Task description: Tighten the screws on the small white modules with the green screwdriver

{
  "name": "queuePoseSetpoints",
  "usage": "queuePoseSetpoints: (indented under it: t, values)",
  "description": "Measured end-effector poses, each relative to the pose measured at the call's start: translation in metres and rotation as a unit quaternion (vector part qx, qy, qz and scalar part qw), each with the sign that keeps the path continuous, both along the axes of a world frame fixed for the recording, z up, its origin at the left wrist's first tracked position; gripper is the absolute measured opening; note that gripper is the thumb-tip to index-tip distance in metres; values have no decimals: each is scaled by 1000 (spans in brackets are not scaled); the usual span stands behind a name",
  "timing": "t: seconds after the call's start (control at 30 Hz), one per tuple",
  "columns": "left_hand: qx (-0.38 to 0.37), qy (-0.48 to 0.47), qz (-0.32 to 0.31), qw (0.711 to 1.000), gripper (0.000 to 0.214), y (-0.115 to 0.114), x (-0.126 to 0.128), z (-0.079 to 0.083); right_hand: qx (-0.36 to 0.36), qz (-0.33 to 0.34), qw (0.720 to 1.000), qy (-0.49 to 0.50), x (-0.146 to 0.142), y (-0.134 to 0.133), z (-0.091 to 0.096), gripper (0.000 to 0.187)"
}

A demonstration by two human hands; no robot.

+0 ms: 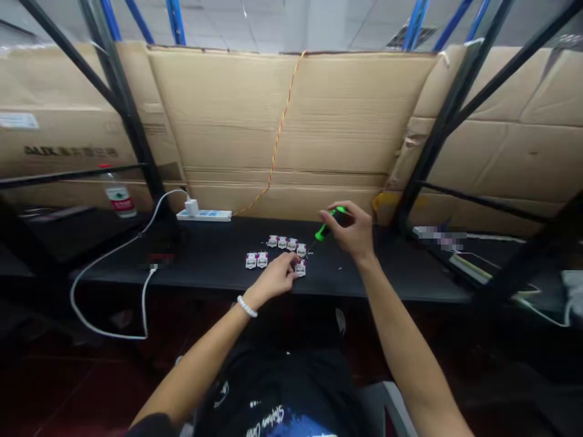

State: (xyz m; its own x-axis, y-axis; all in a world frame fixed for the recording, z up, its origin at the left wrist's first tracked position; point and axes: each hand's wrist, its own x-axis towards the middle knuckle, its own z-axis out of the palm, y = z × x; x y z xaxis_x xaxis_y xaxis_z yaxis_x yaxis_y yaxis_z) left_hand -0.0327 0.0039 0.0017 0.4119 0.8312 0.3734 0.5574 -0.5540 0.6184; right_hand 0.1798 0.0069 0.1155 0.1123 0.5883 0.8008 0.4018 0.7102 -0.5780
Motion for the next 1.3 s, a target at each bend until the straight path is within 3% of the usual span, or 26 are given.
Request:
queuePoseSetpoints:
  t: [0.2,0.33,0.43,0.5,0.57,0.63,0.77,1.07,1.3]
  values:
    - [-20,-12,-24,999,23,-1,-5,4,37,-88,994,61,45,-20,-3,33]
    - [-6,3,-36,999,30,-6,-7,17,72,-185,971,132,90,-32,-10,33]
    - [66,21,-27,997,27,-11,15,35,107,-260,944,174,120,-40,-14,33]
    - [86,72,-60,992,21,-11,44,45,108,-279,933,202,133,-44,-14,33]
    - [79,163,-82,980,19,-8,79,53,113,-293,926,211,139,-48,-13,34]
    - [75,239,-59,966,20,-3,112,56,123,-305,921,211,141,-52,-10,35]
    - [53,269,-10,962,26,3,151,53,138,-297,918,222,146,-57,-7,33]
    - [55,292,28,955,26,0,160,45,164,-317,909,216,177,-59,-14,28]
    - [77,302,-3,950,29,3,156,37,131,-315,913,223,176,-63,-16,29]
